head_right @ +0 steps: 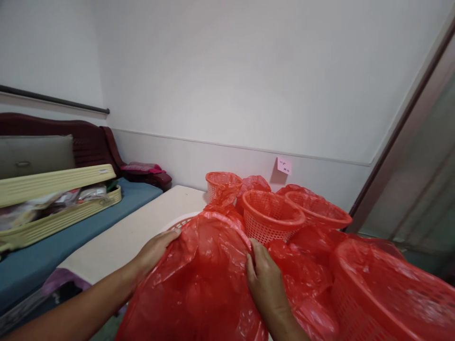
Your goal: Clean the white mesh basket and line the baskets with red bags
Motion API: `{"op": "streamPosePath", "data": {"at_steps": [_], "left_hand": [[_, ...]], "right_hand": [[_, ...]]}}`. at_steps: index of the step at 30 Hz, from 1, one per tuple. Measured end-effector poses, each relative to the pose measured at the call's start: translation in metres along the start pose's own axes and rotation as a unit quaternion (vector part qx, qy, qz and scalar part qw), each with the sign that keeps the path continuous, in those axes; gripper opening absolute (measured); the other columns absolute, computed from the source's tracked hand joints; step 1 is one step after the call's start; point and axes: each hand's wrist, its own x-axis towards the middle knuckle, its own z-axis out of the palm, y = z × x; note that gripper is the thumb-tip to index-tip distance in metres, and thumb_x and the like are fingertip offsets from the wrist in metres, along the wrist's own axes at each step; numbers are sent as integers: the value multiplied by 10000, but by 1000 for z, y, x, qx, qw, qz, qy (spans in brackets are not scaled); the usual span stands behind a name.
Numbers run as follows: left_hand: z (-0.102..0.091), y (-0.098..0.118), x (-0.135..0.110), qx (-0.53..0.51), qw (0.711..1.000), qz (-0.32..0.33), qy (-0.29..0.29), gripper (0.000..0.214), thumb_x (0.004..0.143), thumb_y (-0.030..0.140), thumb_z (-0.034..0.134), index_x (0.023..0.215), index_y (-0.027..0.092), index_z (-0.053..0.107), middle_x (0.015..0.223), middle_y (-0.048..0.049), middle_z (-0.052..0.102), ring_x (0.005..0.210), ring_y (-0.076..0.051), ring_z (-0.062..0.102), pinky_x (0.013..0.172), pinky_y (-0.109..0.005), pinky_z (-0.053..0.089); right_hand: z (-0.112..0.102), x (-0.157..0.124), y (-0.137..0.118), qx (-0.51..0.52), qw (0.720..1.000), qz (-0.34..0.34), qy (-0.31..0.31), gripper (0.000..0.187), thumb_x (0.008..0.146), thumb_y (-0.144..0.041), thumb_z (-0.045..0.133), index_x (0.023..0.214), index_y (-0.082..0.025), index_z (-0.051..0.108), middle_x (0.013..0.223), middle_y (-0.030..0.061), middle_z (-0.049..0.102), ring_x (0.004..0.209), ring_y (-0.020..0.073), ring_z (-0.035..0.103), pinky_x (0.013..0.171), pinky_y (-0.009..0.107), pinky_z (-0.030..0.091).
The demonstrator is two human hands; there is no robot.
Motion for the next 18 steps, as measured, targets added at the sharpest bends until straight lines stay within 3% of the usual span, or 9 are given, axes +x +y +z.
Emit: {"op": "streamPosePath", "data": {"at_steps": [3,5,10,14,18], "left_hand": [[1,11,-5,-7,1000,-4,26,268,807,423,614,812,168,697,701,-54,733,635,-190,662,676,-300,515],[3,21,-10,-4,1000,-11,13,255,784,404,629,775,156,685,673,-61,716,605,-196,649,654,-315,514],[1,48,-20,147,988,34,-28,317,798,464,605,690,166,602,610,-7,639,517,-124,558,518,-229,423],[-3,67,-17,285,956,70,12,291,766,435,615,664,167,561,542,31,562,450,-91,489,459,-205,351],[-2,71,-10,280,957,65,49,221,792,389,542,716,181,543,543,38,558,431,-96,487,451,-218,360]], "right_hand": [[0,-1,1,-7,1000,-5,2,359,924,-281,369,1183,-124,562,1114,184,698,1041,277,681,889,471,561],[0,-1,1,-13,1000,-11,2,359,926,-278,365,1182,-119,560,1107,185,699,1035,272,684,884,463,564],[0,0,-1,-26,999,-28,9,368,934,-282,361,1174,-94,568,1085,189,703,1006,267,694,861,450,578],[0,0,-3,-30,999,-40,16,369,944,-275,362,1184,-86,569,1088,189,702,1013,260,693,866,432,580],[-1,0,-4,-34,998,-50,18,370,944,-262,360,1177,-69,572,1073,196,702,999,259,698,851,415,587]]}}
